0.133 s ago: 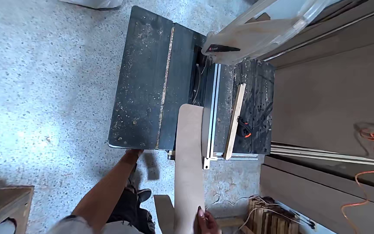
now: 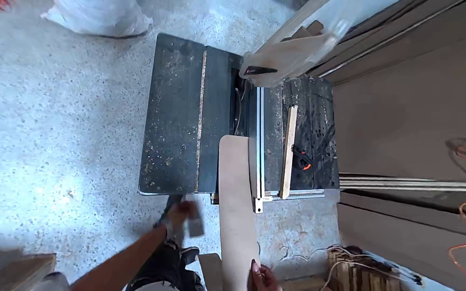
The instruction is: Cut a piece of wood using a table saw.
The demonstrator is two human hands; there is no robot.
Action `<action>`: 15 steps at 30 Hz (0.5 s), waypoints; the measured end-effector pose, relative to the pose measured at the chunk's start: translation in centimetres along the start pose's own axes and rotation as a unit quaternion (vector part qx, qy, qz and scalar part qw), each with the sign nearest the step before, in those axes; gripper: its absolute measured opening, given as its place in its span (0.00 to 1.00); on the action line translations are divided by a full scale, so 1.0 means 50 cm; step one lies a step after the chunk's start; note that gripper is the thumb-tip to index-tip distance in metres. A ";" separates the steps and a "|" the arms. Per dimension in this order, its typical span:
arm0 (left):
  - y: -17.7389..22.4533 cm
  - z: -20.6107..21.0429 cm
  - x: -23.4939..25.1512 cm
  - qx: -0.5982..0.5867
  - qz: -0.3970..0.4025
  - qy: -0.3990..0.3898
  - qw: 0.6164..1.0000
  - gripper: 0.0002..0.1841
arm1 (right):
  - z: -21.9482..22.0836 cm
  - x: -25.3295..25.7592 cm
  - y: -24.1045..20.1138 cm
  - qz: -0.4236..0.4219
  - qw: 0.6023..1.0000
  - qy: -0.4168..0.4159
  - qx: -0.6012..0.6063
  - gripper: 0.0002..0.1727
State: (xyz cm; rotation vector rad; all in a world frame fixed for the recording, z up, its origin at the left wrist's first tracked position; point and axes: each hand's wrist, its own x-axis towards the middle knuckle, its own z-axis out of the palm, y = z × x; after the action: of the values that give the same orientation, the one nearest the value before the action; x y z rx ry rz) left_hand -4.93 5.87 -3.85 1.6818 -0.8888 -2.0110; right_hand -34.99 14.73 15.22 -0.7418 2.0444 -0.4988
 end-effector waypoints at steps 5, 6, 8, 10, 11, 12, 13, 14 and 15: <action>0.178 0.042 -0.200 0.245 0.256 0.070 0.932 0.16 | 0.021 -0.001 0.015 0.004 0.999 -0.001 0.036 0.12; 0.203 0.041 -0.184 0.295 0.283 0.121 0.905 0.19 | 0.023 0.002 0.018 0.003 0.999 -0.001 0.041 0.12; 0.238 0.032 -0.116 0.383 0.276 0.165 0.866 0.33 | 0.028 0.006 0.026 0.001 0.999 0.002 0.054 0.12; 0.257 0.019 -0.041 0.434 0.246 0.140 0.855 0.45 | 0.036 0.008 0.038 -0.007 0.997 0.008 0.070 0.13; 0.261 0.014 -0.010 0.443 0.242 0.120 0.855 0.47 | 0.040 0.009 0.042 -0.011 0.997 0.010 0.076 0.13; 0.263 0.010 0.013 0.453 0.248 0.103 0.850 0.47 | 0.042 0.011 0.046 -0.015 0.997 0.012 0.081 0.13; 0.265 0.007 0.026 0.462 0.257 0.089 0.844 0.46 | 0.043 0.016 0.049 -0.018 0.996 0.015 0.085 0.13; 0.265 0.005 0.032 0.468 0.265 0.082 0.839 0.46 | 0.043 0.021 0.052 -0.020 0.996 0.018 0.090 0.14; 0.264 0.004 0.034 0.476 0.266 0.078 0.835 0.46 | 0.041 0.029 0.056 -0.024 0.995 0.019 0.094 0.14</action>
State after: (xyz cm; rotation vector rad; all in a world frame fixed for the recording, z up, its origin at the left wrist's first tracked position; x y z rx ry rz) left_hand -6.96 -4.86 3.80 1.6636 -2.2292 -1.0431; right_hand -34.77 15.72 11.58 -0.6728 1.9867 -0.7263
